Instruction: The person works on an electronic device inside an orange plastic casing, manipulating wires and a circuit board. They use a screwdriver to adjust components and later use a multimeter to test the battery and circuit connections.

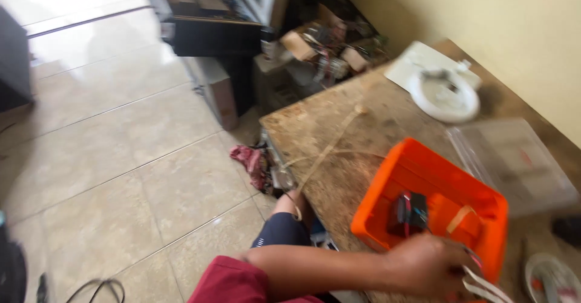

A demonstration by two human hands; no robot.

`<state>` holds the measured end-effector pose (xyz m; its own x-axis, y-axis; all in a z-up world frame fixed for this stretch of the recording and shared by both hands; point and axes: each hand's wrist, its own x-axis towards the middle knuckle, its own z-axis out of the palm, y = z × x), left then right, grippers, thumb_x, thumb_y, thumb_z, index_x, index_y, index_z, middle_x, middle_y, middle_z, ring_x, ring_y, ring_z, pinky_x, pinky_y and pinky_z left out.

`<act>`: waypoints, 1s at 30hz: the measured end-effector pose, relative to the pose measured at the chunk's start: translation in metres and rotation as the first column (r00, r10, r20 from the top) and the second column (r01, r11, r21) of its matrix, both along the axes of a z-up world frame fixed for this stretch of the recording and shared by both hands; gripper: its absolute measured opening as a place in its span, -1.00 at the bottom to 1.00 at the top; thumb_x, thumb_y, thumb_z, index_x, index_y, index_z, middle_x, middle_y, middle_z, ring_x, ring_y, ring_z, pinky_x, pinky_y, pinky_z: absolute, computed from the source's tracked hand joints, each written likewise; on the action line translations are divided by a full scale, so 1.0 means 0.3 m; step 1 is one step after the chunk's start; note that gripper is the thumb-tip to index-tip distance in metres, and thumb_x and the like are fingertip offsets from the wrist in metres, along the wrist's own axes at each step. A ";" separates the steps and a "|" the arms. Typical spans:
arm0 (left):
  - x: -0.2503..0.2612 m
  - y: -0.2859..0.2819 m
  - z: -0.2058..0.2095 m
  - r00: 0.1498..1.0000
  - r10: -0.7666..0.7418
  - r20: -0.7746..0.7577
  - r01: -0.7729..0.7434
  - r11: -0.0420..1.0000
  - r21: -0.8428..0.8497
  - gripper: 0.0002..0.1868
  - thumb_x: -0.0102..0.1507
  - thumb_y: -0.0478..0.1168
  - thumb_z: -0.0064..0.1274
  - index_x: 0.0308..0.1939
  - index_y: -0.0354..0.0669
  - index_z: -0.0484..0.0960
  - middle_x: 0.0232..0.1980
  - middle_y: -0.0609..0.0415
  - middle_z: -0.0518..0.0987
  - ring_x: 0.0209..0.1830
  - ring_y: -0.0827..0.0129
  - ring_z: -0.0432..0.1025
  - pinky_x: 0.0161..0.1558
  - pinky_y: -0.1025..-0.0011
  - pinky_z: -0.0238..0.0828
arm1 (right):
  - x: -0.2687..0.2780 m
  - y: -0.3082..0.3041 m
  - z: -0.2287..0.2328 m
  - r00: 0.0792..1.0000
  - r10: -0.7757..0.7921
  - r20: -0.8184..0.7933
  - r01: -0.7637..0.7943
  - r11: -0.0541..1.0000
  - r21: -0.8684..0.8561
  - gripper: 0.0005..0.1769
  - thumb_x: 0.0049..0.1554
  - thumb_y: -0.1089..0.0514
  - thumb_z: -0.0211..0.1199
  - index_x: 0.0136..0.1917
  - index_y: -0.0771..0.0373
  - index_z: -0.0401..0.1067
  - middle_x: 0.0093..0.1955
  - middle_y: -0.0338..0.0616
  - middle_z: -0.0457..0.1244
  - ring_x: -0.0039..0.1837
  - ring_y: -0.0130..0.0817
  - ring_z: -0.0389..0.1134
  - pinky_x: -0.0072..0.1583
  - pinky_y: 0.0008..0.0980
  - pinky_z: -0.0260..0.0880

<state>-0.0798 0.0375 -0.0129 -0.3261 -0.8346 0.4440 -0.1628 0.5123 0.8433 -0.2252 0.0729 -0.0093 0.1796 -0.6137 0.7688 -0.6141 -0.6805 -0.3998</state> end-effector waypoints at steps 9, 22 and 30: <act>0.066 -0.052 0.283 0.991 -0.132 0.012 0.130 0.985 0.110 -0.84 0.28 -0.18 0.15 -0.39 -0.11 0.67 -0.47 0.09 0.63 -0.48 0.52 0.41 -0.42 0.38 0.29 | -0.157 0.084 0.088 0.976 -0.210 -0.058 0.217 0.957 0.194 -0.16 -0.05 -0.20 0.43 0.31 0.41 0.42 0.13 0.04 0.37 0.11 -0.18 0.41 0.21 -0.26 0.41; 0.005 -0.136 0.288 0.937 -0.230 0.262 0.164 0.953 0.253 -0.84 0.16 -0.13 0.15 -0.40 -0.09 0.76 -0.59 0.13 0.62 -0.56 0.20 0.58 -0.51 0.37 0.48 | -0.168 0.067 0.007 0.939 -0.073 0.336 -0.022 0.963 0.270 -0.30 -0.12 0.13 0.59 0.23 0.41 0.43 0.18 0.11 0.37 0.23 -0.19 0.28 0.26 -0.15 0.29; -0.041 -0.165 0.318 0.875 -0.287 0.390 0.220 0.953 0.210 -0.78 0.16 -0.11 0.10 -0.52 -0.14 0.65 -0.62 0.06 0.56 -0.53 0.12 0.56 -0.46 0.33 0.49 | -0.235 0.078 -0.047 0.929 -0.006 0.370 -0.110 0.950 0.291 -0.28 -0.06 0.19 0.47 0.32 0.40 0.30 0.21 0.18 0.28 0.31 -0.08 0.27 0.40 0.01 0.22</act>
